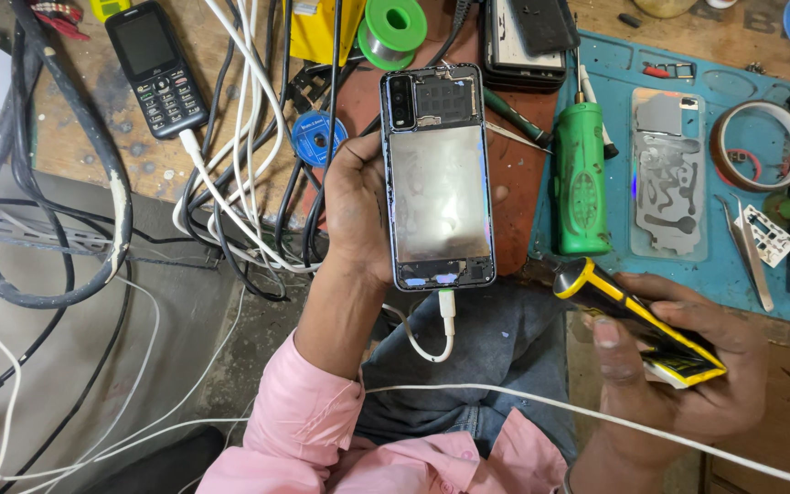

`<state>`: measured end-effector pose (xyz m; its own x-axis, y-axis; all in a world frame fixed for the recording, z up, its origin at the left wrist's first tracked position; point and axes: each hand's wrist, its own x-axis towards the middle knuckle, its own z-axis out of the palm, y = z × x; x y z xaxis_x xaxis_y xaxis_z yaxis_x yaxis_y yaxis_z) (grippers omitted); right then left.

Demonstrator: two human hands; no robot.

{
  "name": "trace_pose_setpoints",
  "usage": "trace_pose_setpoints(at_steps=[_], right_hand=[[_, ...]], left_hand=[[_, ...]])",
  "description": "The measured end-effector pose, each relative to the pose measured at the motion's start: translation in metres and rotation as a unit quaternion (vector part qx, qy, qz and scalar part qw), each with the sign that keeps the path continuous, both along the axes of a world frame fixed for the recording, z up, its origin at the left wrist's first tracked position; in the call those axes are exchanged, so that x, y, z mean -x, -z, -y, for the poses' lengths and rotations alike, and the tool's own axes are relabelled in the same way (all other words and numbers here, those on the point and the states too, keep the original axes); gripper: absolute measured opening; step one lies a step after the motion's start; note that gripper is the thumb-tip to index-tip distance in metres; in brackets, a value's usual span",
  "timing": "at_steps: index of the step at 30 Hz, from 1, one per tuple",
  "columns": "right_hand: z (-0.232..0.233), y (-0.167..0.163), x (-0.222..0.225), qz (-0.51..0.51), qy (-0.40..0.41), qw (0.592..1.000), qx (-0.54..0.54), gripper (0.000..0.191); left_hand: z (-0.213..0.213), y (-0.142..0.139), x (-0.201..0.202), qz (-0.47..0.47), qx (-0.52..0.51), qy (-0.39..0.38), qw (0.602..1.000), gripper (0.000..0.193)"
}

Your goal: The person squeezes adhesive from a yellow tube onto the frame of a disassembled smartphone, works it along the edges, then presses the back cover onto the phone and powers the phone on while it remains connected to a charging cable.

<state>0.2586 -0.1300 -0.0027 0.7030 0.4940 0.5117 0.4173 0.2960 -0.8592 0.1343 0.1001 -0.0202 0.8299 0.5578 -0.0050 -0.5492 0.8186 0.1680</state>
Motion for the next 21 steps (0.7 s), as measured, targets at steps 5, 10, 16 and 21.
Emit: trace_pose_setpoints(at_steps=[5, 10, 16, 21], right_hand=[[-0.001, -0.004, 0.004, 0.019, -0.014, 0.999, 0.048, 0.038], [-0.006, -0.010, 0.008, 0.109, -0.040, 0.988, 0.102, 0.035], [-0.007, -0.011, 0.002, 0.262, -0.039, 0.955, 0.135, 0.027], [-0.002, -0.002, 0.004, 0.191, 0.019, 0.978, 0.084, 0.030]], left_hand=[[0.000, -0.001, 0.000, 0.008, -0.023, 0.002, 1.000, 0.057], [0.000, -0.002, -0.001, 0.009, -0.037, -0.006, 0.999, 0.054], [0.002, -0.002, -0.001, -0.061, -0.044, -0.033, 0.997, 0.053], [0.000, 0.000, 0.000, -0.079, -0.032, -0.031, 0.996, 0.053]])
